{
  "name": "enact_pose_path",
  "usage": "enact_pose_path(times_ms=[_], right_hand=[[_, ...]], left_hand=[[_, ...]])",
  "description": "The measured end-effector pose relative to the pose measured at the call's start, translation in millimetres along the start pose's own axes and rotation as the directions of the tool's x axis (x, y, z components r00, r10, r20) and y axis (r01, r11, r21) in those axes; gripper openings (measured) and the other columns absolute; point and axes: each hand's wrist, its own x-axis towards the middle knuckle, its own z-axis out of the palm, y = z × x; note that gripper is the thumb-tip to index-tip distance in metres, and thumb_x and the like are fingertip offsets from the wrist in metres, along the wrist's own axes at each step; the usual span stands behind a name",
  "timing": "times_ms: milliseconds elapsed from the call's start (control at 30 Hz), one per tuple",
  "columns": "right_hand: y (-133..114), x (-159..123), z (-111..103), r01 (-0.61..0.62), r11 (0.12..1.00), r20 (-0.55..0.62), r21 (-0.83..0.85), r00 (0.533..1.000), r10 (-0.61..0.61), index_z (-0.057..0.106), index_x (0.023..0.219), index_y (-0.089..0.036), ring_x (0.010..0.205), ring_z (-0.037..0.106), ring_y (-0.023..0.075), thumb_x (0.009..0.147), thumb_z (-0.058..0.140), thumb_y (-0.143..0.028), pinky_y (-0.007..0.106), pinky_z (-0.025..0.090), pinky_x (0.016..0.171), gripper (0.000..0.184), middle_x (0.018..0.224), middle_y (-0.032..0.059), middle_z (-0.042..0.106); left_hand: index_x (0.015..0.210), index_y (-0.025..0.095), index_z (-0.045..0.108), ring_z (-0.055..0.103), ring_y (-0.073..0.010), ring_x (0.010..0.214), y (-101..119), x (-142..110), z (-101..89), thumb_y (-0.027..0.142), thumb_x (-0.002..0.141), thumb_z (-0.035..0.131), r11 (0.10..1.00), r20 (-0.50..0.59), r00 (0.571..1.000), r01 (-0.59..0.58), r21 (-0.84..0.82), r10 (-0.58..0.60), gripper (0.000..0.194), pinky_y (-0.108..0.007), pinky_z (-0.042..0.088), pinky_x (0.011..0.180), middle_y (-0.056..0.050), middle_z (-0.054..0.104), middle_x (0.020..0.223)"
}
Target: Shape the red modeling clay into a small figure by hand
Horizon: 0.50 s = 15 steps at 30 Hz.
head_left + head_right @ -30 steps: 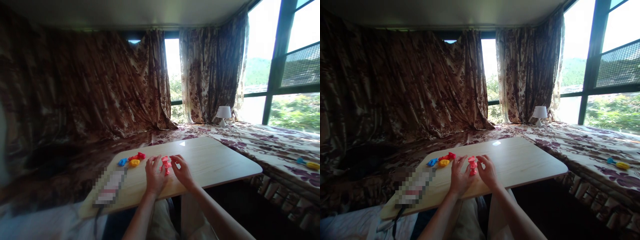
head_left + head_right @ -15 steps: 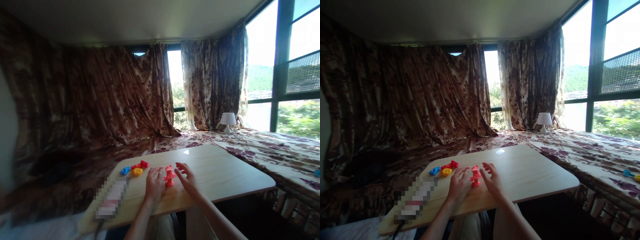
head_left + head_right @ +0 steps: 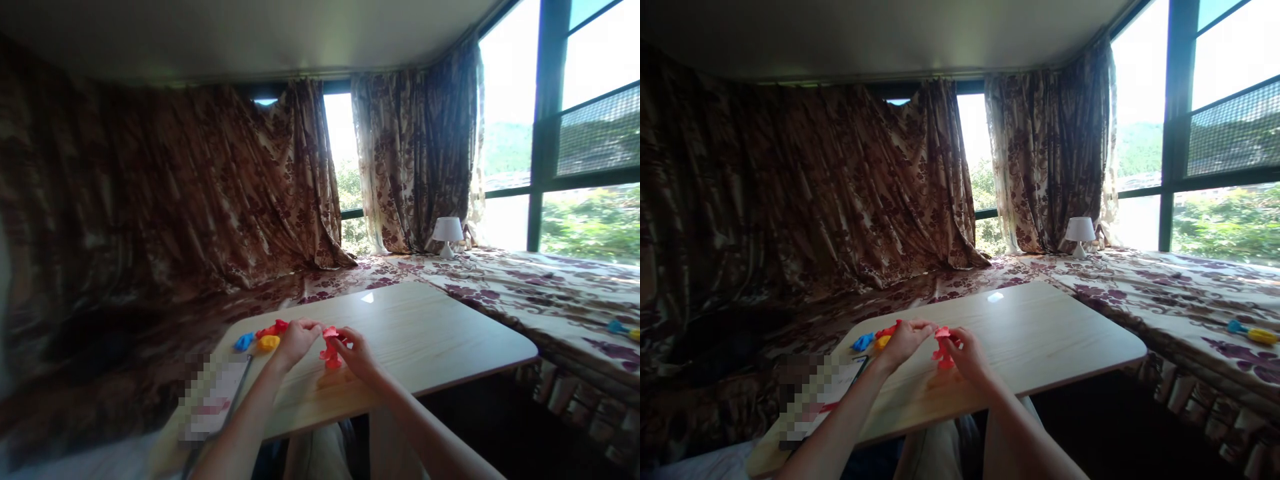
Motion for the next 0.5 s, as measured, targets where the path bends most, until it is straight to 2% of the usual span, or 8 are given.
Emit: enact_pose_path(times_ms=[333, 500], right_hand=[[2.6, -1.6, 1.3, 0.029, 0.999, 0.002, -0.044, 1.000, -0.029, 0.068, 0.079, -0.018, 0.066, 0.055, 0.0142, 0.081, 0.056, -0.026, 0.025, 0.045, 0.064, 0.014, 0.070, 0.0017, 0.063], [0.6, -2.1, 0.5, 0.037, 0.997, 0.012, -0.067, 0.999, -0.036, 0.068, 0.079, -0.019, 0.065, 0.054, 0.0135, 0.081, 0.057, -0.025, 0.024, 0.044, 0.063, 0.013, 0.070, 0.0009, 0.062]], left_hand=[[0.073, 0.016, 0.073, 0.064, -0.0213, 0.073, 8.4, 3.4, -2.6, 0.032, 0.062, 0.063, 0.997, 0.150, 0.986, 0.072, -0.012, -0.070, 0.022, -0.029, 0.047, 0.069, -0.004, 0.072, 0.070], [0.069, 0.016, 0.073, 0.063, -0.0205, 0.072, 10.1, 3.0, -1.8, 0.030, 0.063, 0.060, 0.995, 0.096, 0.995, 0.003, 0.101, -0.013, 0.020, -0.027, 0.046, 0.067, -0.005, 0.071, 0.070]])
